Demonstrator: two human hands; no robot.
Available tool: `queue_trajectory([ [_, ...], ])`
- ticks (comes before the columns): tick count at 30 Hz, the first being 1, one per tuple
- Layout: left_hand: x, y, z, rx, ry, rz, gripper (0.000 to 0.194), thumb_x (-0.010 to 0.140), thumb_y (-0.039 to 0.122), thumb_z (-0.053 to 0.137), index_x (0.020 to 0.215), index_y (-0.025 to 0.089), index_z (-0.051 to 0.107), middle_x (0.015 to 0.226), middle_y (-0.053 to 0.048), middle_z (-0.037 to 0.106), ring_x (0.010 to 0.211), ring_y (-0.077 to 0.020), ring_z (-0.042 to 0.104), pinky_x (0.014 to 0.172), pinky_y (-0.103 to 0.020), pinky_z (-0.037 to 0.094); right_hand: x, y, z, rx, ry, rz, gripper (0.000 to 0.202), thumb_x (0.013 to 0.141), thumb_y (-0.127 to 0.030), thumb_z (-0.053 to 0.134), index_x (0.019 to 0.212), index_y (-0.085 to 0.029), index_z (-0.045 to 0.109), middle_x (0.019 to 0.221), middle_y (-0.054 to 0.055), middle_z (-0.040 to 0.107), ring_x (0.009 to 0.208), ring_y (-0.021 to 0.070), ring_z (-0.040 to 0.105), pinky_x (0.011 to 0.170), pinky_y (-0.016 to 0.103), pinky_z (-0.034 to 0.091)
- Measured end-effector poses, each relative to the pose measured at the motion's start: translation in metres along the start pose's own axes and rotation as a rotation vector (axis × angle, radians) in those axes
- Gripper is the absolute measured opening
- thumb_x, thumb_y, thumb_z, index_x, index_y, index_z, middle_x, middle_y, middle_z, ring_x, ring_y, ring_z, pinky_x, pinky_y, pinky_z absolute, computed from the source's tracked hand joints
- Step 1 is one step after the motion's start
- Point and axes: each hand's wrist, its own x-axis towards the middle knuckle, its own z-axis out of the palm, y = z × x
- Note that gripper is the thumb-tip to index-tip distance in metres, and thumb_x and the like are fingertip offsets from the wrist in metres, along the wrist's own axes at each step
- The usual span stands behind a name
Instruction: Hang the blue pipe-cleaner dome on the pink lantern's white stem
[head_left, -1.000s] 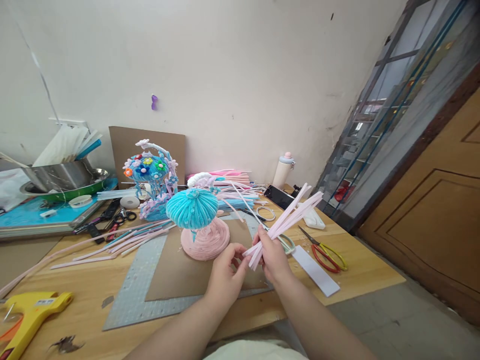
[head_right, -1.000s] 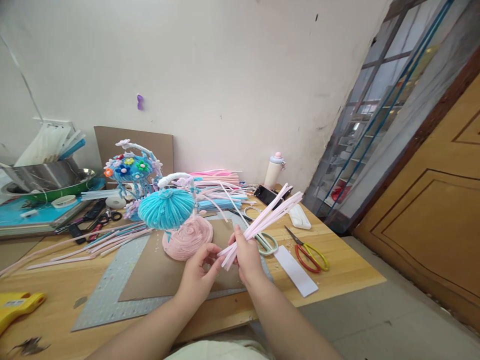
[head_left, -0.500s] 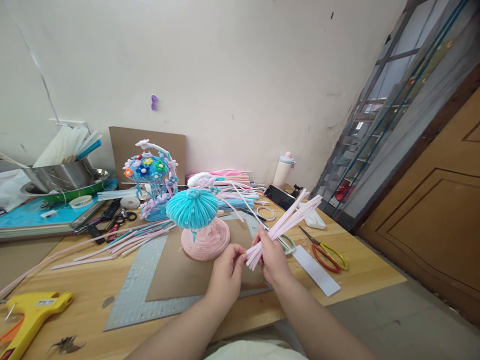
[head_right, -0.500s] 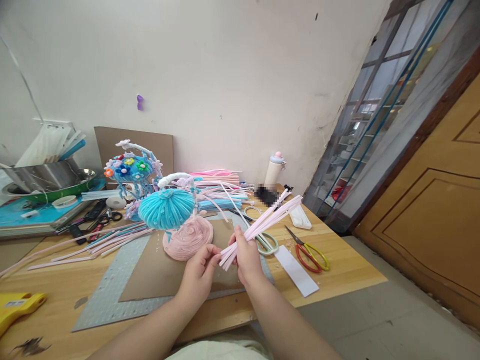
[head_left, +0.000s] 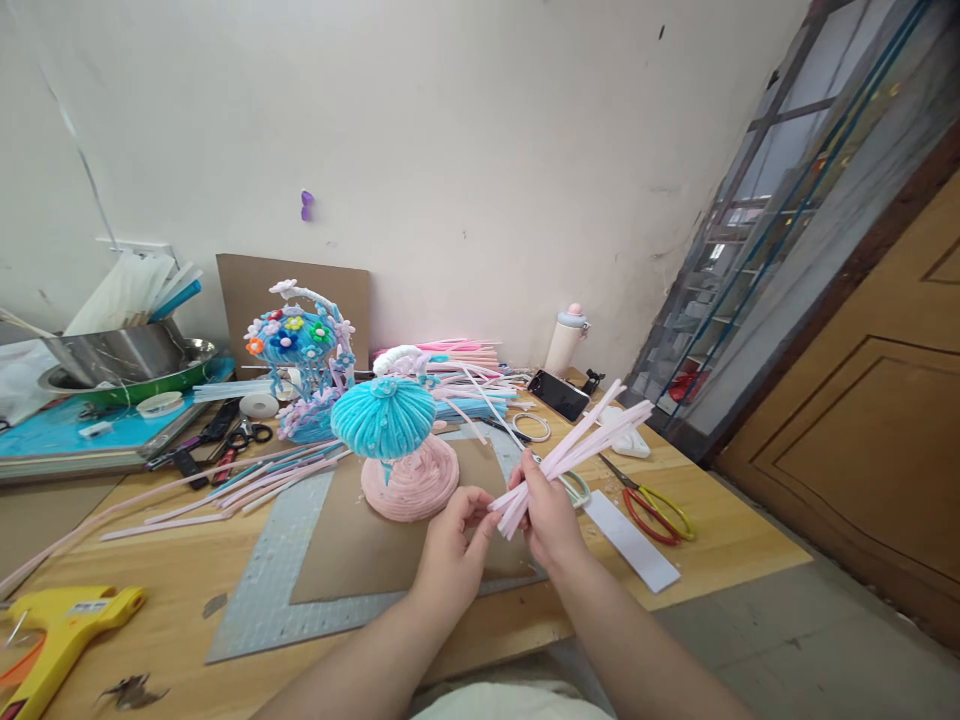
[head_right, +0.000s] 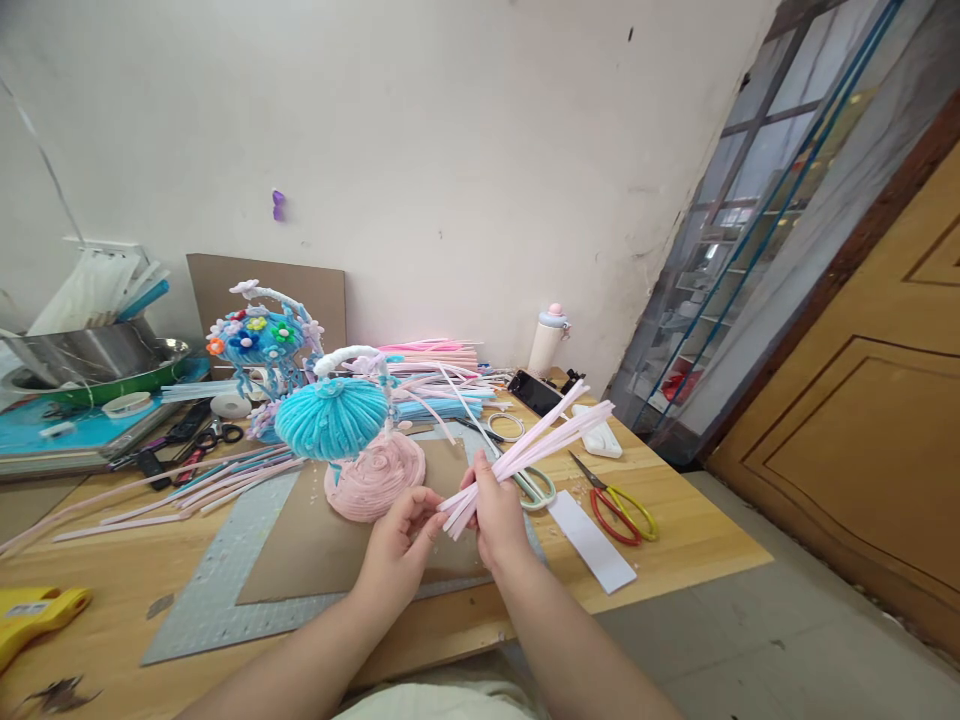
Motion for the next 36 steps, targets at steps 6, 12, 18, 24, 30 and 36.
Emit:
queue_trajectory([
  [6,0.000,0.002,-0.001,0.012,0.000,-0.022,0.012,0.087,0.029,0.054,0.085,0.019,0.059,0.078,-0.001,0.064,0.072,-0.0146,0.057,0.067,-0.024,0.042,-0.002,0.005,0.001,0.014,-0.005,-0.005,0.050,0.069,-0.062,0.065,0.055,-0.017,0.049,0.041,-0.008,0.040,0.032,0.0048,0.038,0.030,0.015,0.023],
  [12,-0.001,0.004,0.000,-0.089,-0.012,-0.035,0.011,0.085,0.030,0.057,0.083,0.018,0.058,0.078,-0.001,0.065,0.075,-0.0145,0.058,0.070,-0.024,0.043,0.001,0.006,-0.001,0.046,0.029,-0.001,0.050,0.070,-0.063,0.064,0.056,-0.018,0.049,0.041,-0.008,0.041,0.033,0.0049,0.040,0.031,0.016,0.024],
  [18,0.004,0.009,0.003,-0.334,-0.013,-0.131,0.024,0.081,0.041,0.061,0.090,0.019,0.057,0.081,-0.002,0.068,0.078,-0.0158,0.064,0.073,-0.028,0.050,0.005,-0.002,-0.004,0.092,-0.007,0.032,0.050,0.070,-0.062,0.065,0.055,-0.018,0.047,0.041,-0.008,0.042,0.031,0.0039,0.036,0.031,0.017,0.022],
  [24,0.011,0.010,0.003,-0.524,-0.083,-0.262,0.040,0.064,0.047,0.077,0.082,0.016,0.060,0.068,-0.002,0.070,0.058,-0.0131,0.063,0.059,-0.026,0.052,0.004,-0.003,-0.007,0.099,-0.089,0.097,0.049,0.070,-0.061,0.066,0.055,-0.017,0.049,0.043,-0.008,0.044,0.033,0.0043,0.038,0.031,0.017,0.024],
  [30,0.010,0.014,0.002,-0.585,-0.135,-0.311,0.045,0.058,0.046,0.082,0.080,0.014,0.061,0.061,-0.003,0.070,0.053,-0.0139,0.064,0.054,-0.024,0.051,0.002,-0.002,-0.008,0.082,-0.170,0.118,0.049,0.069,-0.059,0.068,0.055,-0.017,0.048,0.043,-0.007,0.045,0.033,0.0048,0.039,0.033,0.017,0.028],
  [36,0.010,0.013,0.003,-0.593,-0.109,-0.326,0.042,0.057,0.043,0.083,0.076,0.014,0.060,0.060,-0.001,0.069,0.051,-0.0129,0.063,0.052,-0.024,0.052,0.000,-0.005,-0.008,0.053,-0.200,0.126,0.049,0.069,-0.060,0.067,0.056,-0.017,0.050,0.042,-0.007,0.047,0.030,0.0044,0.039,0.030,0.016,0.023],
])
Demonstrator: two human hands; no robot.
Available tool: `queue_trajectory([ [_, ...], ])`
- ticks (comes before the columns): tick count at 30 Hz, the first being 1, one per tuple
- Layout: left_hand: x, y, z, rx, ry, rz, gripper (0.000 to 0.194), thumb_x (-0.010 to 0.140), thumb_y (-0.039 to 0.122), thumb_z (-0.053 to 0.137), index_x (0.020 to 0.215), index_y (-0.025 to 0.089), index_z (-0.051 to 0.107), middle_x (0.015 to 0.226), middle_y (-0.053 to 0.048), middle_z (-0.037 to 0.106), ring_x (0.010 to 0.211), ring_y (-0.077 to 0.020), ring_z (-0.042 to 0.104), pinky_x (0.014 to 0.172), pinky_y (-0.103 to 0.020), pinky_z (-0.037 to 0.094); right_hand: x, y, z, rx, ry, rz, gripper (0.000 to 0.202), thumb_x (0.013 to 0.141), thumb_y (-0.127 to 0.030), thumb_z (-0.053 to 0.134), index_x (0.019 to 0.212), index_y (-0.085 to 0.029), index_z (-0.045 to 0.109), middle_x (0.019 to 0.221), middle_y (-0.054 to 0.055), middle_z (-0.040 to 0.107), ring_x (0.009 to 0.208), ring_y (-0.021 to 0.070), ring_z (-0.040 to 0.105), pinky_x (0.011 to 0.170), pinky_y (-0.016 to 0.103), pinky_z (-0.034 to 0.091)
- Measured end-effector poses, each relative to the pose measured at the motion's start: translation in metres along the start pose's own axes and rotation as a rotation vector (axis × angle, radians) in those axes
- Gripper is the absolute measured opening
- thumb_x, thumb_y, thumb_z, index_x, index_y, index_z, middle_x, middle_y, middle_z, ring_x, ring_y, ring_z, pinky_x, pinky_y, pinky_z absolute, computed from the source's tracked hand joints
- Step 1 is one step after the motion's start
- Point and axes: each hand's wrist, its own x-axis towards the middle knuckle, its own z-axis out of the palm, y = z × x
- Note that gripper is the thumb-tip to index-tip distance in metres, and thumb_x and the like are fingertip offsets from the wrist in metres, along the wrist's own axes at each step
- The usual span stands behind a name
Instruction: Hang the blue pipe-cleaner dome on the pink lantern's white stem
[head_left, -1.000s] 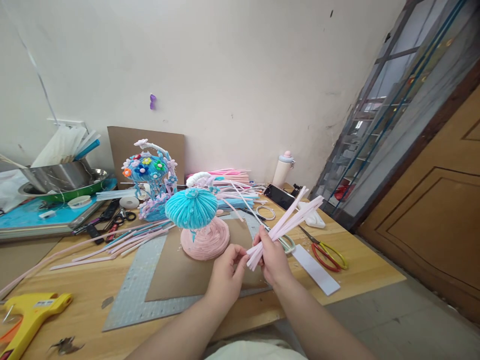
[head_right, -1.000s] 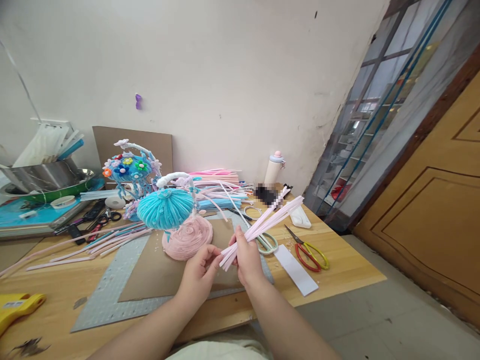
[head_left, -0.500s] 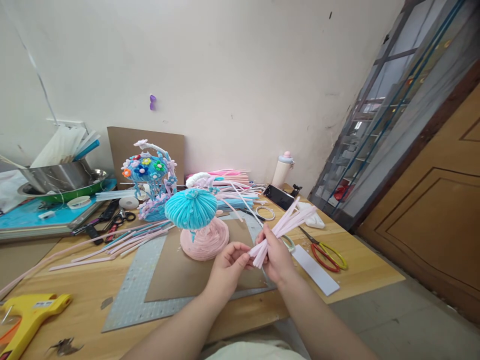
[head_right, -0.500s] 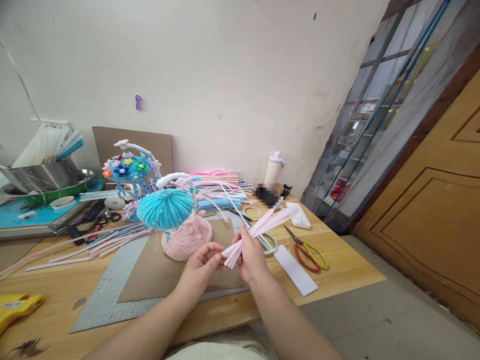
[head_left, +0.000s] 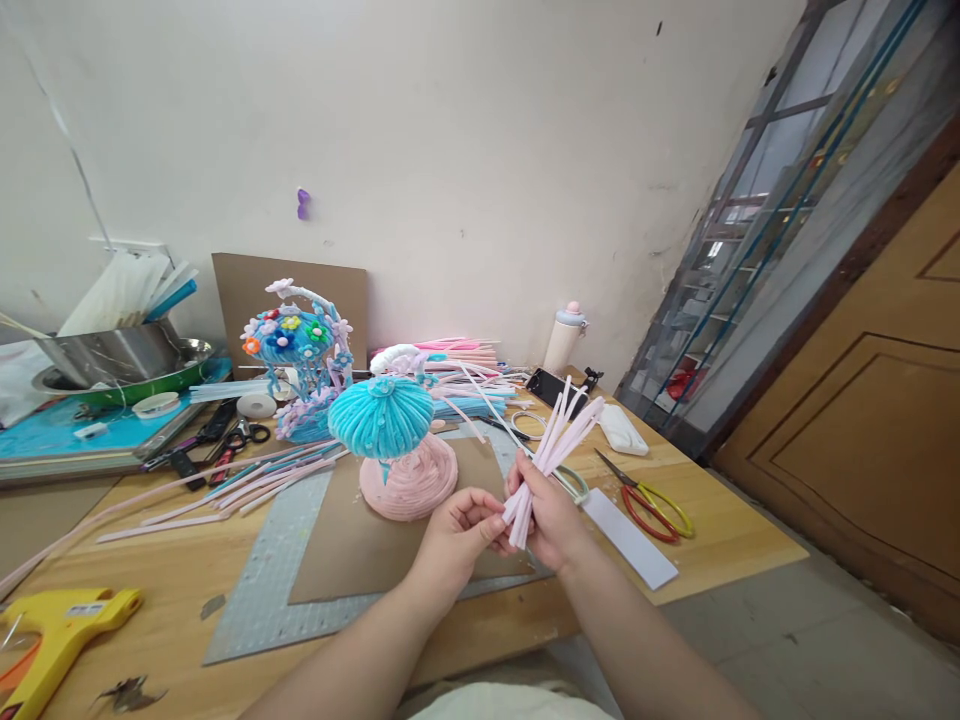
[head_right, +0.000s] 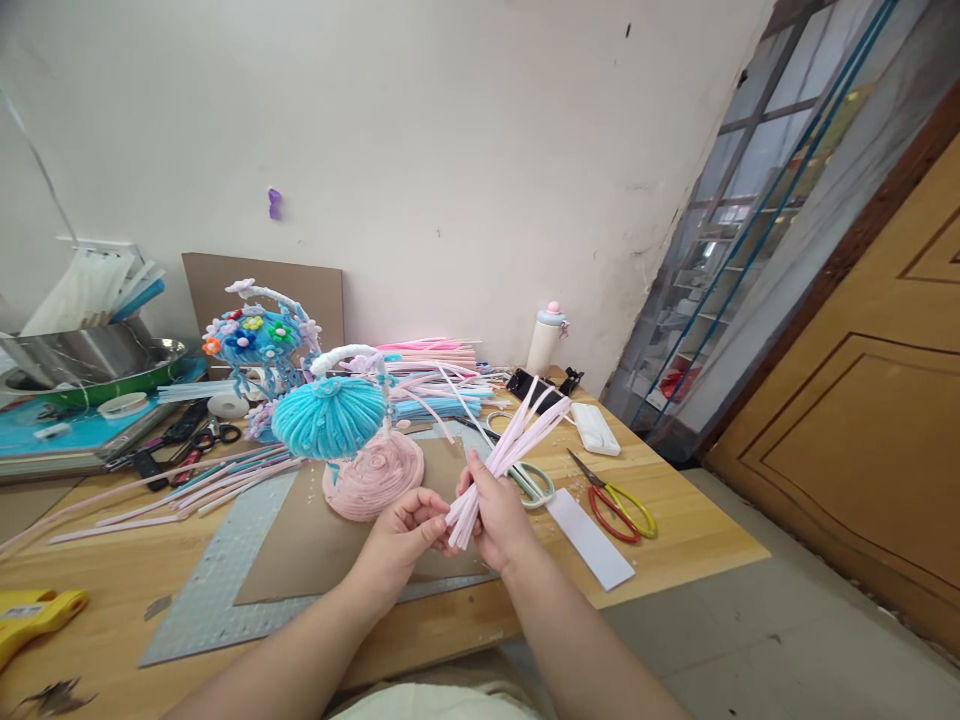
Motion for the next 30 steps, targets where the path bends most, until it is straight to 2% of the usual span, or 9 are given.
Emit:
queue_trajectory([
  [12,0.0019,-0.0026,-0.0021,0.000,0.010,0.020,0.040,0.054,0.041,0.085,0.072,0.015,0.059,0.055,0.001,0.067,0.046,-0.0106,0.059,0.049,-0.022,0.048,-0.0040,0.0031,0.0012,0.005,-0.041,0.031,0.046,0.069,-0.059,0.068,0.057,-0.018,0.050,0.040,-0.009,0.045,0.029,0.0050,0.039,0.028,0.016,0.025],
  [18,0.0009,0.0000,-0.0013,0.001,-0.022,0.041,0.039,0.062,0.045,0.079,0.079,0.014,0.063,0.060,-0.002,0.069,0.054,-0.0123,0.062,0.054,-0.023,0.048,-0.0014,-0.0013,0.0001,0.049,-0.104,0.073,0.047,0.070,-0.059,0.067,0.057,-0.018,0.048,0.041,-0.009,0.045,0.030,0.0052,0.040,0.030,0.016,0.027],
  [26,0.0005,0.0018,0.0008,0.012,-0.016,0.047,0.038,0.054,0.038,0.085,0.075,0.014,0.065,0.064,-0.002,0.070,0.053,-0.0111,0.060,0.054,-0.022,0.047,-0.0025,0.0027,0.0002,0.028,-0.116,0.086,0.046,0.072,-0.060,0.064,0.058,-0.019,0.048,0.039,-0.008,0.044,0.029,0.0074,0.039,0.029,0.018,0.027],
  [30,-0.0005,0.0019,0.0013,0.031,-0.004,0.051,0.034,0.052,0.037,0.086,0.072,0.015,0.071,0.062,-0.002,0.070,0.053,-0.0115,0.060,0.055,-0.023,0.048,-0.0013,0.0013,-0.0002,0.008,-0.106,0.074,0.045,0.071,-0.057,0.067,0.058,-0.018,0.049,0.041,-0.008,0.045,0.030,0.0057,0.039,0.029,0.016,0.027],
])
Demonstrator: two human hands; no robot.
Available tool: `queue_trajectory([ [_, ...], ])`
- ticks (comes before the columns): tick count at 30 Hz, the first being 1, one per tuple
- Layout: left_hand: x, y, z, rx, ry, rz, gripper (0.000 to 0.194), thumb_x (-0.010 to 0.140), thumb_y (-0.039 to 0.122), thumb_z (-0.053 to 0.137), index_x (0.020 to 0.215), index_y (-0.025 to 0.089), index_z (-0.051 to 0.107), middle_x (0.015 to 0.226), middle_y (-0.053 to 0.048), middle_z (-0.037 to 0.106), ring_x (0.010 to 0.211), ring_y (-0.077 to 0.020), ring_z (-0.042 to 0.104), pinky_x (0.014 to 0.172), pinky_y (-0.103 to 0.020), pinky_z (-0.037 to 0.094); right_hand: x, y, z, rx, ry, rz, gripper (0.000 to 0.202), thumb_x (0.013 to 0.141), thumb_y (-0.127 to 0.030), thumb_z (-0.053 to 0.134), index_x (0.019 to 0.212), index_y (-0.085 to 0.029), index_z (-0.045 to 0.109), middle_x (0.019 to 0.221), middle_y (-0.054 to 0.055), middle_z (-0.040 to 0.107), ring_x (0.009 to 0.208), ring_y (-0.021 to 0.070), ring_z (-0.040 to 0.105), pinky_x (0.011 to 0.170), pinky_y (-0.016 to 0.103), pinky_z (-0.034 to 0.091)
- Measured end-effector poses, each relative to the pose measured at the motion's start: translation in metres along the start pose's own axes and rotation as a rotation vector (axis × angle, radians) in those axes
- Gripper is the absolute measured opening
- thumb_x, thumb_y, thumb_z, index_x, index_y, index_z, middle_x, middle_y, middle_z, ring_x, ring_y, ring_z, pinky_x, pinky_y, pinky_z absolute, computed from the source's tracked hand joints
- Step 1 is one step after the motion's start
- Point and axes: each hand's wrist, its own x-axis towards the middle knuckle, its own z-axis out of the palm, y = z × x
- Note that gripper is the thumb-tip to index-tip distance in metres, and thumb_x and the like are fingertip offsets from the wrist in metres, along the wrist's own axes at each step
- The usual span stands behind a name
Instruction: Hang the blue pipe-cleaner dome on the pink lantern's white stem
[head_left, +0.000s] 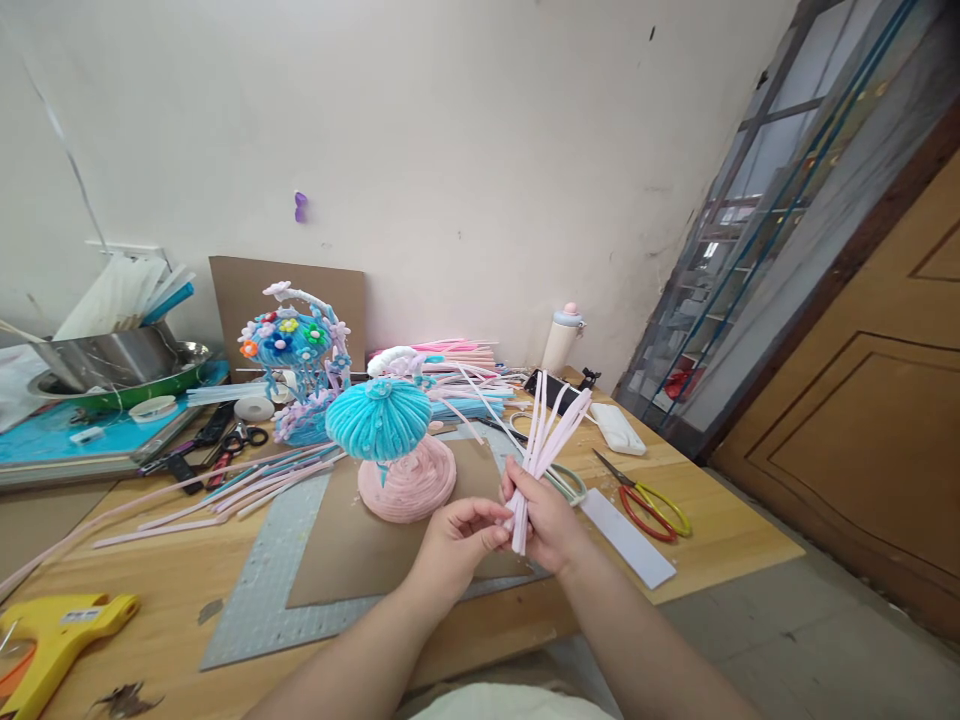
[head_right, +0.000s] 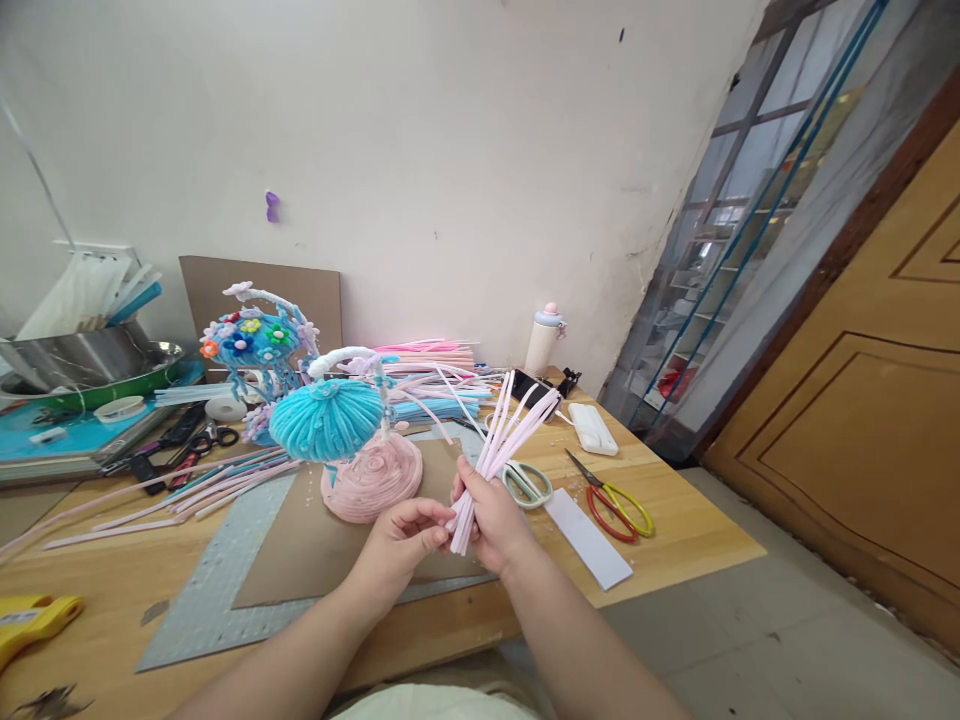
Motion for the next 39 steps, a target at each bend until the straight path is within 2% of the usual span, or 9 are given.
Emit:
queue_trajectory([
  [7,-0.0034,0.0036,0.0028,0.003,-0.007,0.009,0.023,0.054,0.030,0.086,0.065,0.016,0.071,0.059,0.000,0.070,0.055,-0.0101,0.062,0.058,-0.021,0.051,-0.0007,-0.0014,0.0012,-0.027,-0.010,0.010,0.044,0.073,-0.054,0.067,0.056,-0.017,0.049,0.042,-0.009,0.043,0.030,0.0032,0.037,0.029,0.014,0.022],
  [13,-0.0018,0.0002,0.0018,-0.007,-0.019,0.027,0.033,0.054,0.032,0.086,0.070,0.016,0.063,0.063,0.001,0.069,0.057,-0.0118,0.064,0.055,-0.022,0.051,-0.0026,0.0012,0.0004,-0.060,-0.059,0.029,0.045,0.073,-0.058,0.065,0.058,-0.018,0.049,0.036,-0.009,0.041,0.027,0.0050,0.033,0.027,0.015,0.022],
  [18,-0.0002,-0.0027,0.0004,0.038,-0.035,0.037,0.037,0.058,0.034,0.084,0.075,0.016,0.056,0.061,0.002,0.065,0.053,-0.0116,0.060,0.052,-0.023,0.049,-0.0039,0.0030,-0.0004,-0.084,-0.081,0.019,0.045,0.073,-0.060,0.064,0.060,-0.019,0.049,0.037,-0.008,0.043,0.028,0.0065,0.036,0.028,0.017,0.027],
  [23,-0.0025,-0.0028,0.0002,0.105,-0.071,0.100,0.041,0.063,0.044,0.079,0.082,0.018,0.053,0.070,0.001,0.063,0.060,-0.0119,0.057,0.056,-0.024,0.047,-0.0002,0.0018,-0.0024,-0.100,-0.012,-0.030,0.047,0.073,-0.059,0.065,0.057,-0.018,0.048,0.036,-0.008,0.043,0.028,0.0038,0.034,0.028,0.014,0.022],
  [27,-0.0079,-0.0022,0.0006,0.219,-0.103,0.164,0.041,0.060,0.032,0.083,0.087,0.017,0.056,0.075,0.001,0.062,0.067,-0.0117,0.055,0.064,-0.024,0.043,0.0038,0.0027,-0.0041,-0.120,0.027,-0.040,0.048,0.073,-0.059,0.065,0.058,-0.017,0.049,0.036,-0.008,0.043,0.028,0.0030,0.033,0.028,0.014,0.019],
  [31,-0.0098,-0.0030,-0.0004,0.323,-0.105,0.192,0.039,0.059,0.023,0.084,0.087,0.017,0.058,0.076,0.002,0.061,0.067,-0.0120,0.053,0.065,-0.025,0.042,0.0040,0.0046,-0.0038,-0.132,0.035,-0.028,0.049,0.072,-0.062,0.063,0.058,-0.017,0.048,0.035,-0.009,0.040,0.027,0.0031,0.033,0.028,0.014,0.020],
  [39,-0.0077,-0.0056,-0.0007,0.357,-0.111,0.171,0.034,0.064,0.025,0.080,0.084,0.018,0.053,0.079,0.000,0.069,0.067,-0.0130,0.056,0.064,-0.025,0.042,-0.0028,0.0004,-0.0003,-0.179,0.029,-0.030,0.049,0.072,-0.062,0.063,0.059,-0.017,0.049,0.035,-0.006,0.048,0.027,0.0036,0.036,0.027,0.013,0.020],
])
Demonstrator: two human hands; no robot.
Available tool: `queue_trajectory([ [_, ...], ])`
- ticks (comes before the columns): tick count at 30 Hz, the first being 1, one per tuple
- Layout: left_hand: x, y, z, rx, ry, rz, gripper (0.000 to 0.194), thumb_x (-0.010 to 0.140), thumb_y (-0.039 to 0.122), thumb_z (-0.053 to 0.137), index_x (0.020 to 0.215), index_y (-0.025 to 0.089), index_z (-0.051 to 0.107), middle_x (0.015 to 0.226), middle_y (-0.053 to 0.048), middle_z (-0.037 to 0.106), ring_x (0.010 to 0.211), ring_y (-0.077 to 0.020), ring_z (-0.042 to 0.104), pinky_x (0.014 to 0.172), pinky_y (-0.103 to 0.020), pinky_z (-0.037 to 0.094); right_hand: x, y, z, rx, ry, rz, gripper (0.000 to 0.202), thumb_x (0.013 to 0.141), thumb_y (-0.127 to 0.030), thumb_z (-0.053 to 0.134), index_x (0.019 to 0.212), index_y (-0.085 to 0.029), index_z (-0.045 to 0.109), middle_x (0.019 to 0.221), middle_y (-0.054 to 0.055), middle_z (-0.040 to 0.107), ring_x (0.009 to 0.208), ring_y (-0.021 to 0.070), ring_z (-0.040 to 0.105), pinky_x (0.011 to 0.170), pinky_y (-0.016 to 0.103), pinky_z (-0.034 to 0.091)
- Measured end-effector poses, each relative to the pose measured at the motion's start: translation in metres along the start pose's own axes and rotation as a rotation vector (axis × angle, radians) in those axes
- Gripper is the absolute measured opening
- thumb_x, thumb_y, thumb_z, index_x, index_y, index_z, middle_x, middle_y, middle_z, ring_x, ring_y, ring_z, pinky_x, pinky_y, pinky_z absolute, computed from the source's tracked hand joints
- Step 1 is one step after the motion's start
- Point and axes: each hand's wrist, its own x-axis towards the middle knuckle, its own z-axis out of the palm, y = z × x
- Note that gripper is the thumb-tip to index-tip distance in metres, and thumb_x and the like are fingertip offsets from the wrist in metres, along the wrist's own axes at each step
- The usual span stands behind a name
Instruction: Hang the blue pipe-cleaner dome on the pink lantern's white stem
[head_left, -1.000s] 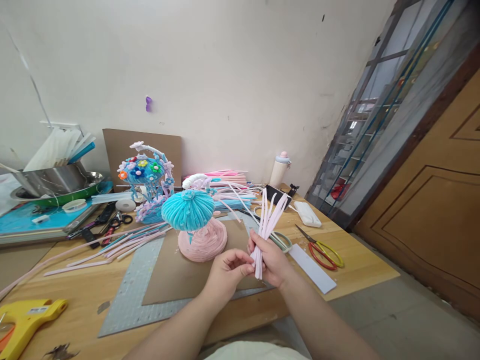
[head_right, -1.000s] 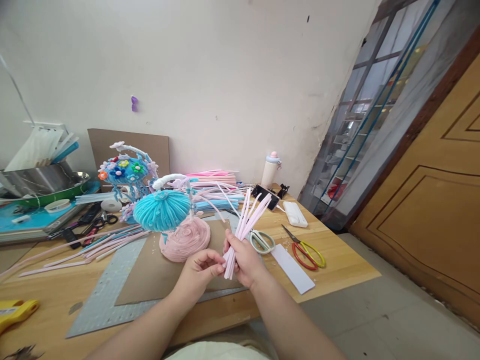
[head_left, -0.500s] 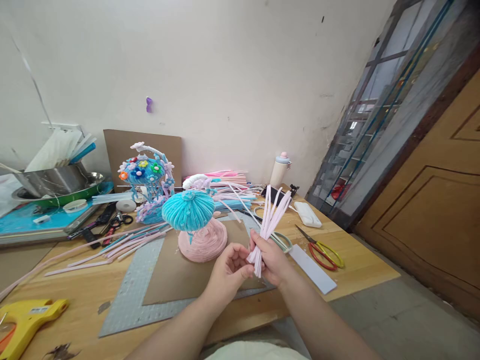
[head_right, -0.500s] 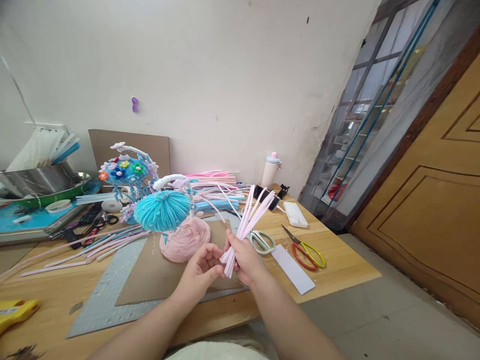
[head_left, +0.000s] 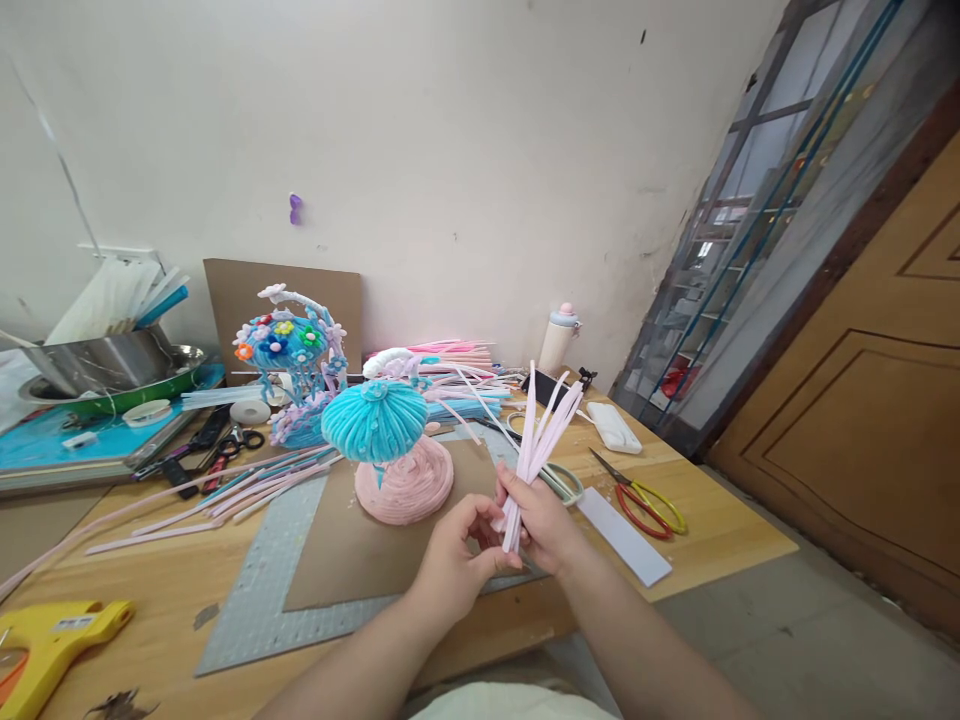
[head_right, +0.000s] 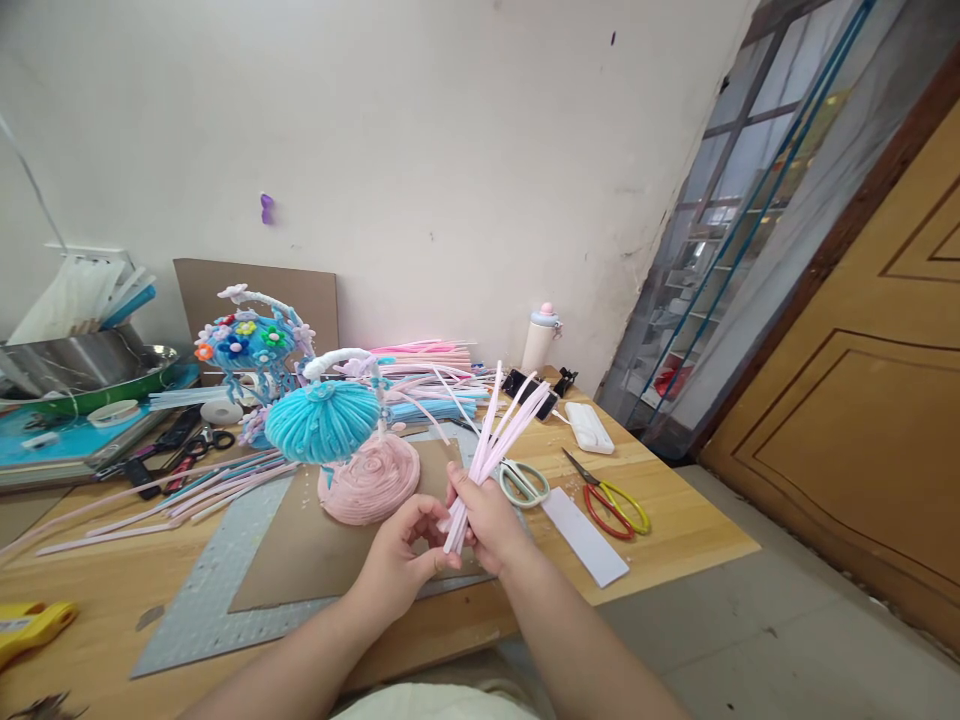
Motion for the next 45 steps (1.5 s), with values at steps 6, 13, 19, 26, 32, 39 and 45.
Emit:
queue_trajectory([
  [6,-0.001,0.002,-0.001,0.019,-0.049,-0.017,0.043,0.059,0.027,0.084,0.089,0.018,0.055,0.081,-0.001,0.069,0.067,-0.0132,0.056,0.063,-0.025,0.041,0.004,-0.001,-0.005,-0.033,-0.024,0.001,0.051,0.071,-0.065,0.061,0.059,-0.018,0.049,0.033,-0.007,0.046,0.026,0.0037,0.034,0.027,0.014,0.020],
  [13,-0.001,0.004,-0.001,0.057,-0.024,-0.039,0.036,0.062,0.027,0.082,0.085,0.018,0.056,0.077,0.002,0.069,0.063,-0.0105,0.051,0.060,-0.023,0.037,0.003,-0.001,-0.007,-0.088,-0.042,-0.003,0.050,0.071,-0.065,0.062,0.061,-0.017,0.050,0.035,-0.007,0.046,0.028,0.0042,0.037,0.027,0.013,0.021],
  [19,-0.002,0.001,0.000,0.032,-0.034,-0.049,0.036,0.063,0.027,0.082,0.084,0.019,0.054,0.080,0.000,0.071,0.065,-0.0117,0.054,0.060,-0.024,0.038,0.002,-0.001,-0.008,-0.115,-0.053,0.005,0.049,0.070,-0.064,0.063,0.060,-0.018,0.049,0.035,-0.007,0.047,0.027,0.0040,0.036,0.027,0.013,0.021],
  [26,-0.002,-0.005,-0.001,-0.001,-0.059,-0.071,0.034,0.066,0.028,0.080,0.085,0.019,0.052,0.081,-0.002,0.072,0.063,-0.0117,0.055,0.057,-0.023,0.038,0.002,-0.001,-0.010,-0.119,-0.077,0.011,0.049,0.071,-0.063,0.063,0.060,-0.018,0.049,0.034,-0.008,0.044,0.028,0.0042,0.036,0.027,0.014,0.021],
  [32,-0.001,-0.004,0.000,-0.027,-0.052,-0.071,0.033,0.070,0.028,0.076,0.086,0.019,0.050,0.085,-0.004,0.073,0.066,-0.0130,0.059,0.059,-0.023,0.039,-0.001,-0.001,-0.008,-0.143,-0.071,-0.011,0.048,0.071,-0.063,0.063,0.059,-0.018,0.048,0.037,-0.006,0.049,0.029,0.0040,0.037,0.028,0.014,0.021],
  [39,-0.001,0.000,0.002,-0.059,-0.048,-0.070,0.041,0.066,0.034,0.080,0.087,0.019,0.048,0.084,-0.004,0.072,0.071,-0.0136,0.061,0.063,-0.023,0.042,-0.003,0.000,-0.003,-0.158,-0.045,-0.047,0.049,0.070,-0.064,0.061,0.059,-0.018,0.047,0.037,-0.008,0.045,0.030,0.0042,0.037,0.028,0.014,0.022],
  [45,0.007,-0.008,-0.002,-0.059,0.037,-0.176,0.041,0.078,0.060,0.055,0.081,0.021,0.042,0.062,0.004,0.059,0.045,-0.0095,0.052,0.040,-0.019,0.033,0.000,0.005,-0.002,-0.197,-0.034,-0.118,0.049,0.071,-0.065,0.059,0.059,-0.019,0.048,0.036,-0.008,0.044,0.028,0.0050,0.036,0.029,0.016,0.023],
])
